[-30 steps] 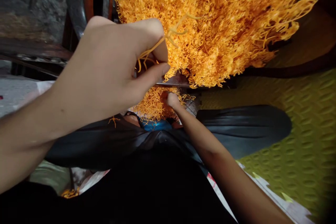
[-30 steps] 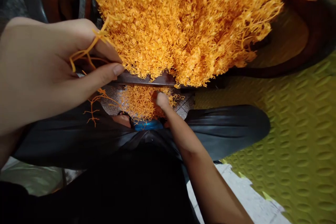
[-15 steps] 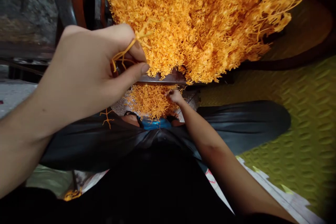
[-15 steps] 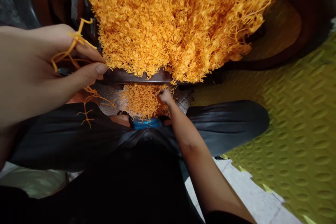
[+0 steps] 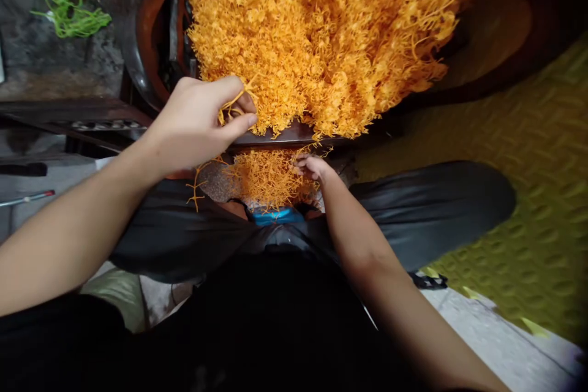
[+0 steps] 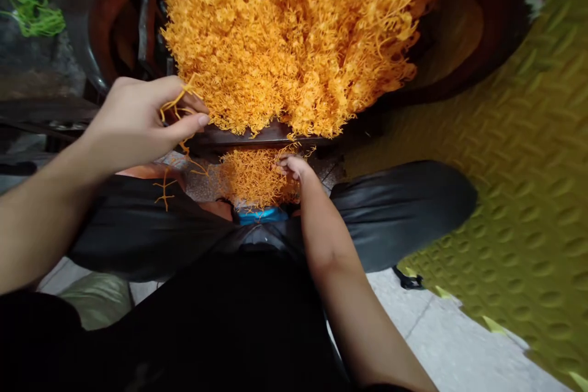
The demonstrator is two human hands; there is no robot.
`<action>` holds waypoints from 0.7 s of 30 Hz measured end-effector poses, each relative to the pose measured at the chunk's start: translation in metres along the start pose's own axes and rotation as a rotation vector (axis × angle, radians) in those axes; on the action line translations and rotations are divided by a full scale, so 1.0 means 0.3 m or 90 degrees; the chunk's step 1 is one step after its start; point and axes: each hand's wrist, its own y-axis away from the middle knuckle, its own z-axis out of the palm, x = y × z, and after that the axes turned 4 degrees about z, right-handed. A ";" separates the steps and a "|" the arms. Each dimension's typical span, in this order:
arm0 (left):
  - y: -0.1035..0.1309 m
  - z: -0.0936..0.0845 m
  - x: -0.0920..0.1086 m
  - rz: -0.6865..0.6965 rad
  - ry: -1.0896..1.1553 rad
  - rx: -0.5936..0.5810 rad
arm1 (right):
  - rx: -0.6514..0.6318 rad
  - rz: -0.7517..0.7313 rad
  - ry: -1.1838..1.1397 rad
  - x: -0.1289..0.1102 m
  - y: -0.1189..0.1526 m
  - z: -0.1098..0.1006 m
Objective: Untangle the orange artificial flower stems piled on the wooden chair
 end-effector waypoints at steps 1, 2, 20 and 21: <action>-0.004 0.005 0.014 0.006 -0.004 0.000 | -0.009 0.000 -0.020 0.000 0.006 0.002; -0.007 0.008 0.030 0.011 -0.004 -0.001 | -0.016 0.000 -0.039 0.001 0.013 0.004; -0.069 0.673 0.123 -0.142 -0.003 -0.333 | -0.036 -0.094 -0.107 0.007 0.155 0.051; -0.052 0.725 0.124 -0.145 0.007 -0.324 | -0.037 -0.119 -0.107 0.005 0.162 0.055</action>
